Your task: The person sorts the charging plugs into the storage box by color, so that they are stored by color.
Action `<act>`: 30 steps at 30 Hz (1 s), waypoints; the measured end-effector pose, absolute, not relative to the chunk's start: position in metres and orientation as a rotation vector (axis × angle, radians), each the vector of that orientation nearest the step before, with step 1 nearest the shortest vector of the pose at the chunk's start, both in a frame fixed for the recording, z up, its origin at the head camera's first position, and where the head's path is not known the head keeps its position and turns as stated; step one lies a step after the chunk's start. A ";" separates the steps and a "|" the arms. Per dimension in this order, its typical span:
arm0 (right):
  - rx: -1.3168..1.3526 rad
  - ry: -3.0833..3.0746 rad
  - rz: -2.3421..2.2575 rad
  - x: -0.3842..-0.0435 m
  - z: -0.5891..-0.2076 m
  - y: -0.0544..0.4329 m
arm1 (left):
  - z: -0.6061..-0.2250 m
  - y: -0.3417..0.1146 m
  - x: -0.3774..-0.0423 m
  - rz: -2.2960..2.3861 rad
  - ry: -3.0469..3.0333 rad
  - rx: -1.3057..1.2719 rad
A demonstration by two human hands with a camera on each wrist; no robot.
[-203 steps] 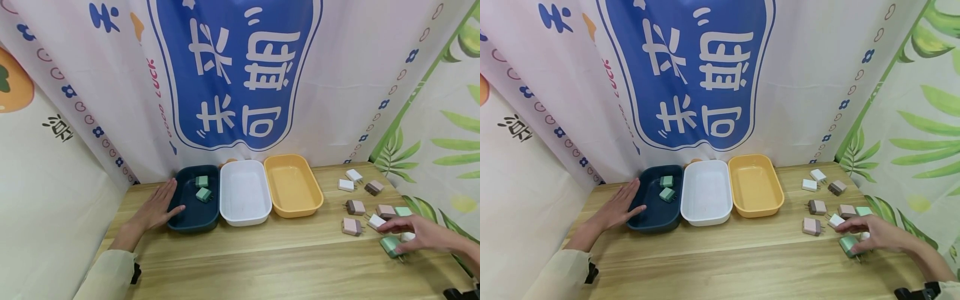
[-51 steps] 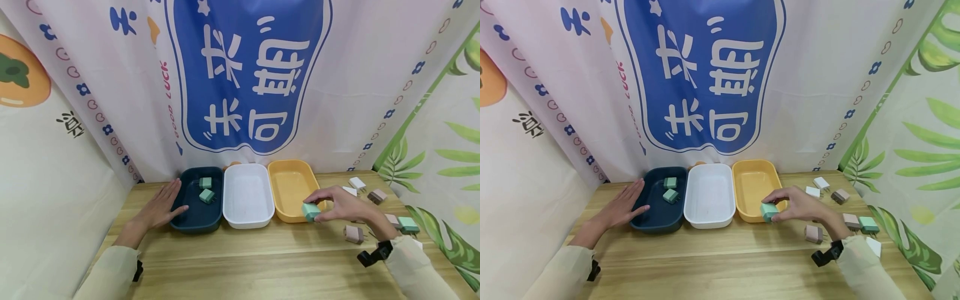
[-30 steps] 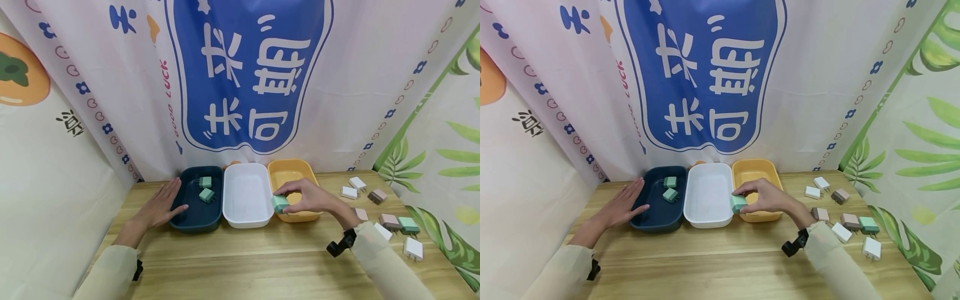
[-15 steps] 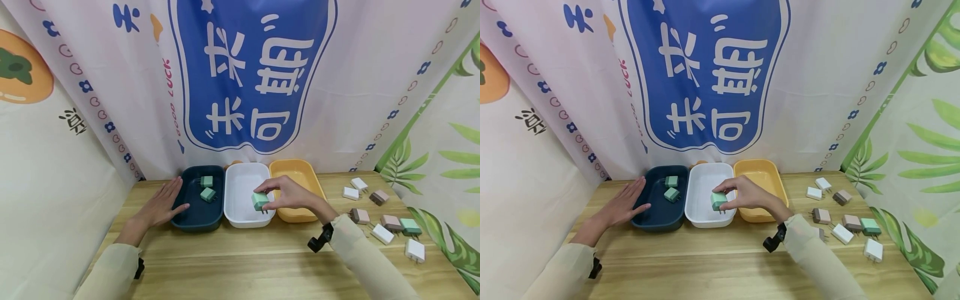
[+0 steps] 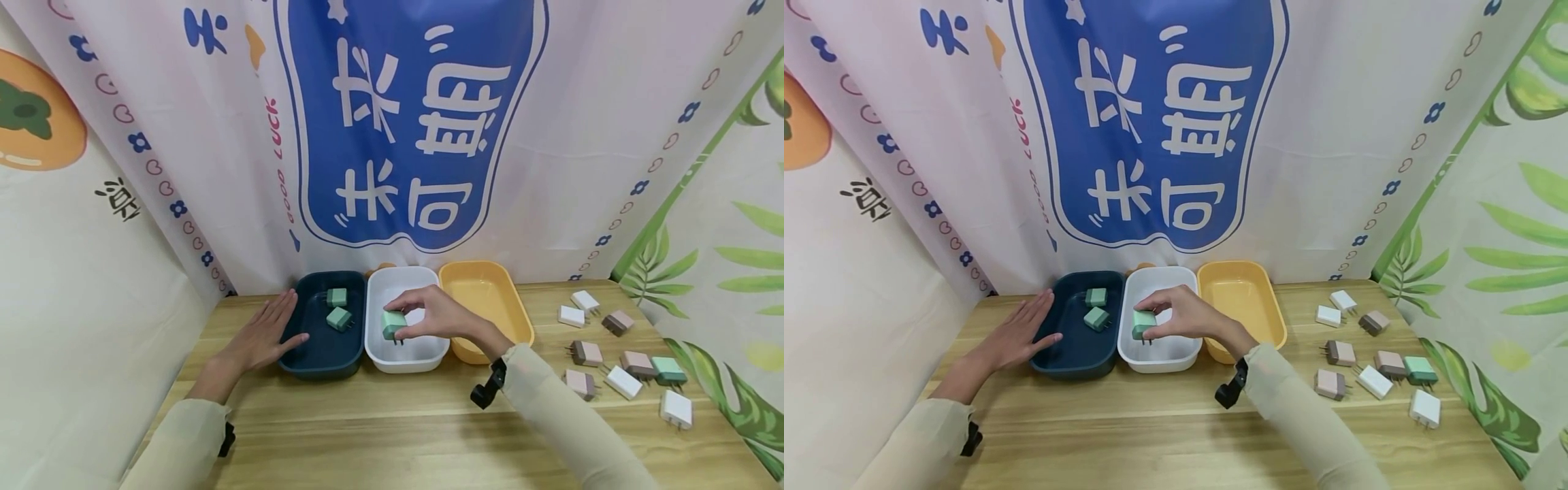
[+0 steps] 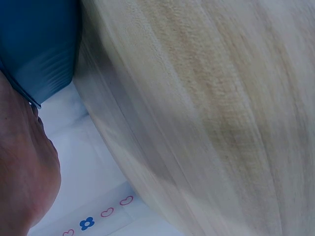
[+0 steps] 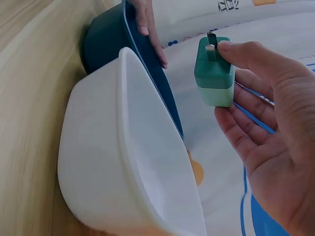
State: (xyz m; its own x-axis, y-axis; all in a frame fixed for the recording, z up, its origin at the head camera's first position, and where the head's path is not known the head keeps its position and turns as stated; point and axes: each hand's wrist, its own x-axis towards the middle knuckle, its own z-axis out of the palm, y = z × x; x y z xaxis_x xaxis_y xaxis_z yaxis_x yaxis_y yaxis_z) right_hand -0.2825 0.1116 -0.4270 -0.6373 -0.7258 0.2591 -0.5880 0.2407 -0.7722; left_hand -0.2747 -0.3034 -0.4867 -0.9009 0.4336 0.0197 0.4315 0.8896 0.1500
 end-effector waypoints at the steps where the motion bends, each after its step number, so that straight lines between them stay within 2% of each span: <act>1: -1.264 2.347 -1.360 -0.284 -0.428 0.108 | -0.487 -0.303 -0.275 0.236 3.040 0.695; 30: -1.149 2.397 -1.461 -0.307 -0.459 0.040 | -0.489 -0.303 -0.277 0.204 3.044 0.683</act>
State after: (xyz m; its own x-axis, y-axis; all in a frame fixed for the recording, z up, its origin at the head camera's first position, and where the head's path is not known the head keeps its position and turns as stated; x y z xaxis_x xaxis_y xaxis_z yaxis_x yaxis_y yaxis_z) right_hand -0.3070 0.0402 -0.4590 -0.7080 -0.6491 0.2784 -0.5450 0.2514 -0.7998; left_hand -0.2767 -0.3029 -0.4893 -0.9043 0.4266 0.0136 0.4246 0.8960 0.1302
